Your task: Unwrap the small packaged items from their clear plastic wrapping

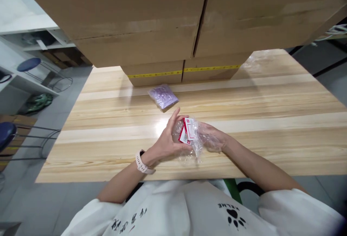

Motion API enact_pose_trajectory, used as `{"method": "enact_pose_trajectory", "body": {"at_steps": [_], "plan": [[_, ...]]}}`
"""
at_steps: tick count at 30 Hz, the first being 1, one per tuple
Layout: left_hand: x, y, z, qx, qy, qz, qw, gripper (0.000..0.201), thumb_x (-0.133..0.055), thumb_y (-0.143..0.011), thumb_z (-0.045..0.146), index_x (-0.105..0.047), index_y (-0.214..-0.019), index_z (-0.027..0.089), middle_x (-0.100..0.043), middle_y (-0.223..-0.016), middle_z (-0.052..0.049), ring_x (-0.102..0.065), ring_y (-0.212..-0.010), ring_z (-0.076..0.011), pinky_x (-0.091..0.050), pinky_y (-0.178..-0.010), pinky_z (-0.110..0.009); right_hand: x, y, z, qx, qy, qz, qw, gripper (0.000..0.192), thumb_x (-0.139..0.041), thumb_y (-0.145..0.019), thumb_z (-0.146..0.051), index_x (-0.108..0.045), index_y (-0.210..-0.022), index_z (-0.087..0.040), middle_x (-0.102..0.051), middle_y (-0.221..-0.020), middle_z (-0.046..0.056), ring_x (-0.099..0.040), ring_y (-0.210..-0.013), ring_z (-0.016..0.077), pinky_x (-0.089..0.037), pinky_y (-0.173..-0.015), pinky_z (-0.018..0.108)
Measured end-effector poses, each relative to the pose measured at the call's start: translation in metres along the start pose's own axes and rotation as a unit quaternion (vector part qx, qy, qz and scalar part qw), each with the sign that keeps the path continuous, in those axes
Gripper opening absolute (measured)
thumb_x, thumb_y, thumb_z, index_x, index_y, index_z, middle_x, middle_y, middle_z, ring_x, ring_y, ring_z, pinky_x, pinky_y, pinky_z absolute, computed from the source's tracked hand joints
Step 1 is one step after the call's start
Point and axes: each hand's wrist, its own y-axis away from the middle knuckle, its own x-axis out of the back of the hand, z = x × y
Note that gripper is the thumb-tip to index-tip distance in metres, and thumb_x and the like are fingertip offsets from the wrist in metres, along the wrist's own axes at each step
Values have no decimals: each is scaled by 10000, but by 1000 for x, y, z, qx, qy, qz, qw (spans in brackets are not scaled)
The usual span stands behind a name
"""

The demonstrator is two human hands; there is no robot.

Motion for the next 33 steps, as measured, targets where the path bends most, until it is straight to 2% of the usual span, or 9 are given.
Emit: {"method": "enact_pose_trajectory", "body": {"at_steps": [5, 10, 15, 19, 22, 24, 26, 30, 33], "plan": [[-3, 3, -1, -34, -74, 42, 996, 1194, -898, -719, 557, -194, -1659, 344, -524, -1479, -163, -537, -1365, -355, -396, -1183, -592, 7, 0, 3, -3, 35, -3, 999, 527, -906, -777, -384, -733, -1225, -165, -803, -1050, 87, -768, -854, 169, -606, -826, 254], [-1, 5, 4, -73, -153, 19, 985, 1112, -847, -827, 453, -123, -1667, 379, -529, -1498, -158, -544, -1371, -353, -328, -1208, -653, 10, -1, 4, -4, 47, 7, 999, 628, -928, -739, -415, -710, -1263, -144, -797, -1028, 97, -762, -843, 176, -597, -833, 278], [-1, 4, 3, -83, -182, 14, 980, 1123, -833, -831, 484, -94, -1669, 365, -522, -1501, -176, -542, -1377, -364, -379, -1173, -663, 7, -3, 8, 37, 8, 55, 998, 559, -954, -693, -346, -746, -1183, -177, -799, -1029, 70, -750, -822, 171, -590, -818, 277], [-1, 4, 2, -88, -175, 29, 980, 1021, -818, -820, 543, -244, -1634, 317, -561, -1456, -178, -591, -1317, -343, -421, -1156, -617, 5, -4, 11, 48, -1, 77, 996, 512, -974, -652, -367, -778, -1087, -180, -802, -1001, 65, -752, -813, 183, -590, -791, 272], [-1, 5, 1, -91, -184, 76, 976, 682, -777, -895, 452, -482, -1483, 275, -627, -1368, -143, -603, -1299, -299, -459, -1137, -539, 3, -5, 12, 51, -3, 75, 996, 475, -968, -663, -383, -784, -1052, -181, -803, -956, 60, -750, -783, 180, -593, -771, 270], [-1, 5, 1, -96, -195, 107, 970, 497, -762, -925, 362, -573, -1372, 252, -657, -1320, -125, -607, -1289, -272, -498, -1095, -474, 3, -5, 12, 54, -1, 70, 996, 471, -964, -674, -392, -781, -1048, -172, -801, -939, 62, -746, -774, 170, -591, -772, 264], [-2, 4, 0, -100, -205, 121, 966, 400, -750, -937, 303, -618, -1310, 242, -688, -1270, -108, -627, -1250, -250, -521, -1056, -432, 2, -4, 11, 55, 7, 63, 996, 472, -959, -685, -393, -775, -1051, -160, -799, -946, 69, -745, -778, 162, -590, -784, 262], [-2, 2, 0, -132, -230, 111, 958, 287, -691, -978, 254, -668, -1264, 248, -731, -1205, -87, -648, -1189, -230, -527, -1032, -421, 3, -2, 8, 40, 35, 41, 998, 489, -966, -677, -360, -763, -1073, -160, -794, -1011, 74, -746, -791, 158, -593, -792, 269], [-2, 1, 2, -154, -237, 101, 954, 367, -698, -975, 299, -636, -1334, 252, -719, -1238, -100, -639, -1197, -240, -521, -1039, -440, 1, -2, 8, 49, 30, 58, 997, 493, -978, -651, -342, -761, -1056, -164, -794, -1006, 66, -746, -795, 160, -590, -786, 265]]}}
